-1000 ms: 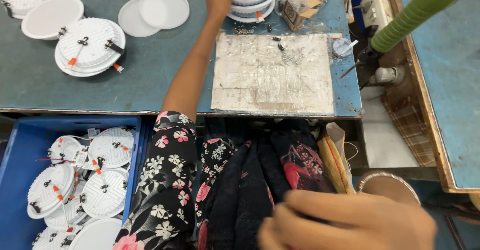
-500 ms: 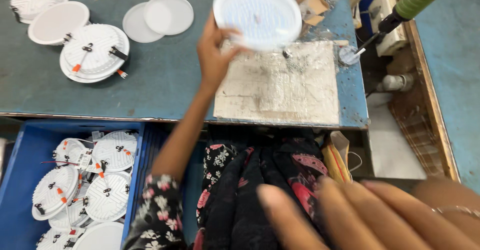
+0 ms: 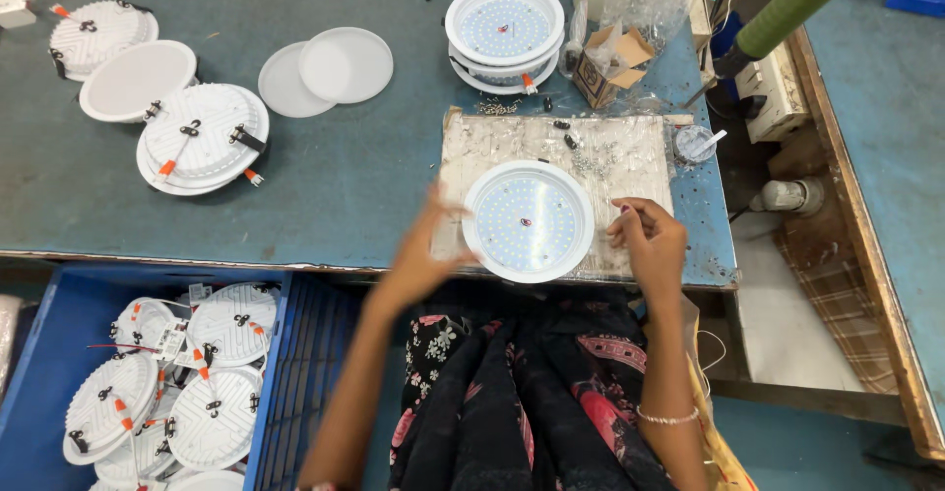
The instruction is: The person assembles circular LED light fixtures by placing small metal clips onto the back of the light base and securing them with a green electric screwdriver. They handle multiple units, stacking completed ones and placing others into a blue bin.
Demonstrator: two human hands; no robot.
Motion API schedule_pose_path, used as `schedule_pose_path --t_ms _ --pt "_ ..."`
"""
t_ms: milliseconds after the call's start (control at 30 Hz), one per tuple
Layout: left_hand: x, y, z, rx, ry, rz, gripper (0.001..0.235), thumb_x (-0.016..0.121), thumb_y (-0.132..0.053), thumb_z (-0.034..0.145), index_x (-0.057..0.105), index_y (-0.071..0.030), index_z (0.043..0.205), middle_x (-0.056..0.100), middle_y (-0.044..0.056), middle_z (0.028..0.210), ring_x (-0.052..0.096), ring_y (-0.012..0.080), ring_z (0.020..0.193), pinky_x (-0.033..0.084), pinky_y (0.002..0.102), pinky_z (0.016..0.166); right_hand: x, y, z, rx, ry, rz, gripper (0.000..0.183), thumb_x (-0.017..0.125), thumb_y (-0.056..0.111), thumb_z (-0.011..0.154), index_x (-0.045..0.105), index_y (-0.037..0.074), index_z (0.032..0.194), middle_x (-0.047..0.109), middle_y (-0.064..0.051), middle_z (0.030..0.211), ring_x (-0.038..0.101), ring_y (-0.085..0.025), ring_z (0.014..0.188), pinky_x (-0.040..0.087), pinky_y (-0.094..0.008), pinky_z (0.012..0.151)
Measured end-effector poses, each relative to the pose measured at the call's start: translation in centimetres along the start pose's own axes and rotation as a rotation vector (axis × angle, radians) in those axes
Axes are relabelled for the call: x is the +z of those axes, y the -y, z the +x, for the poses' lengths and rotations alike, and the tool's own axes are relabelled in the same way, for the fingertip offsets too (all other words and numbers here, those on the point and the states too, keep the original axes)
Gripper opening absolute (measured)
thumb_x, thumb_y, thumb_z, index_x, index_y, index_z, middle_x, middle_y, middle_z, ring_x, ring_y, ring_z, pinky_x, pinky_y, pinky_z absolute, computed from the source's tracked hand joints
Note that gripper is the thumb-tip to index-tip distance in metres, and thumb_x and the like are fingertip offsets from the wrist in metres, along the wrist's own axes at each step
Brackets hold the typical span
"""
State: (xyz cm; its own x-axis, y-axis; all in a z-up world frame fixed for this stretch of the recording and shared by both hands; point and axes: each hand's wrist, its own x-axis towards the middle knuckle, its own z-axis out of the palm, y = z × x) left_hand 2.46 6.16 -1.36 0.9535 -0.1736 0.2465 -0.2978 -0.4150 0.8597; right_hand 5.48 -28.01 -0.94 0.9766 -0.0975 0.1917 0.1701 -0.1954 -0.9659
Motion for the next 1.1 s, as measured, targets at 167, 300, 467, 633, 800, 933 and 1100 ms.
schedule_pose_path --t_ms 167,300,467,633,800,933,1100 --pt "-8.7 7.0 10.0 -0.080 -0.305 0.404 0.095 0.085 -0.038 0.091 0.027 -0.014 0.163 0.005 0.033 0.171 0.002 0.0508 0.159 0.014 0.055 0.129 0.1 -2.6 0.3 0.024 -0.081 0.084 0.020 0.056 0.010 0.105 0.070 -0.004 0.109 0.066 -0.005 0.072 0.060 -0.008 0.060 0.049 -0.023 0.056" --pt "-12.7 12.5 17.7 -0.173 -0.327 0.668 0.086 0.082 -0.039 0.086 0.034 -0.011 0.152 0.015 0.037 0.159 0.009 0.0548 0.149 0.013 0.067 0.116 0.3 -2.9 -0.1 0.018 -0.047 0.079 0.019 0.057 0.009 0.106 0.070 -0.004 0.108 0.066 -0.005 0.073 0.059 -0.008 0.062 0.049 -0.022 0.058" --pt "-12.0 16.0 19.7 0.024 -0.348 0.920 0.022 0.067 -0.016 0.105 0.056 -0.005 0.121 0.063 0.024 0.129 0.046 0.0453 0.142 0.014 0.073 0.121 -0.1 -3.1 0.1 -0.017 -0.050 0.079 0.019 0.057 0.009 0.106 0.070 -0.004 0.109 0.065 -0.005 0.074 0.059 -0.008 0.062 0.048 -0.022 0.059" --pt "-11.0 10.7 18.1 0.293 -0.500 0.827 0.011 0.064 -0.010 0.105 0.056 -0.004 0.110 0.069 0.015 0.109 0.061 0.0400 0.126 0.022 0.068 0.116 0.1 -3.0 -0.5 -0.040 -0.065 0.072 0.019 0.057 0.008 0.106 0.069 -0.005 0.109 0.066 -0.005 0.074 0.059 -0.008 0.064 0.048 -0.022 0.060" --pt "-9.5 -1.7 11.5 0.363 -0.247 0.207 0.016 0.062 -0.011 0.105 0.062 -0.003 0.119 0.075 0.016 0.109 0.075 0.0328 0.105 0.056 0.038 0.092 0.8 -1.0 -0.5 -0.035 -0.102 0.041 0.021 0.059 0.012 0.106 0.070 -0.005 0.113 0.068 -0.009 0.081 0.062 -0.011 0.069 0.050 -0.025 0.064" --pt "-6.7 -10.4 4.6 0.311 0.123 0.027 0.018 0.070 -0.015 0.094 0.065 0.000 0.102 0.078 0.012 0.114 0.077 0.0220 0.093 0.058 0.035 0.084 1.9 3.7 -1.8 -0.411 -0.081 -0.182 0.048 0.065 0.014 0.092 0.056 -0.005 0.134 0.060 -0.016 0.120 0.058 -0.021 0.106 0.049 -0.030 0.087" --pt "-3.7 -14.3 1.0 0.152 0.341 -0.233 0.017 0.069 -0.014 0.092 0.062 -0.001 0.102 0.079 0.007 0.121 0.077 0.0175 0.103 0.058 0.031 0.092 2.0 10.4 -4.8 -0.508 0.143 -0.057 0.055 0.068 0.009 0.083 0.050 -0.006 0.132 0.058 -0.021 0.130 0.052 -0.032 0.125 0.038 -0.038 0.108"
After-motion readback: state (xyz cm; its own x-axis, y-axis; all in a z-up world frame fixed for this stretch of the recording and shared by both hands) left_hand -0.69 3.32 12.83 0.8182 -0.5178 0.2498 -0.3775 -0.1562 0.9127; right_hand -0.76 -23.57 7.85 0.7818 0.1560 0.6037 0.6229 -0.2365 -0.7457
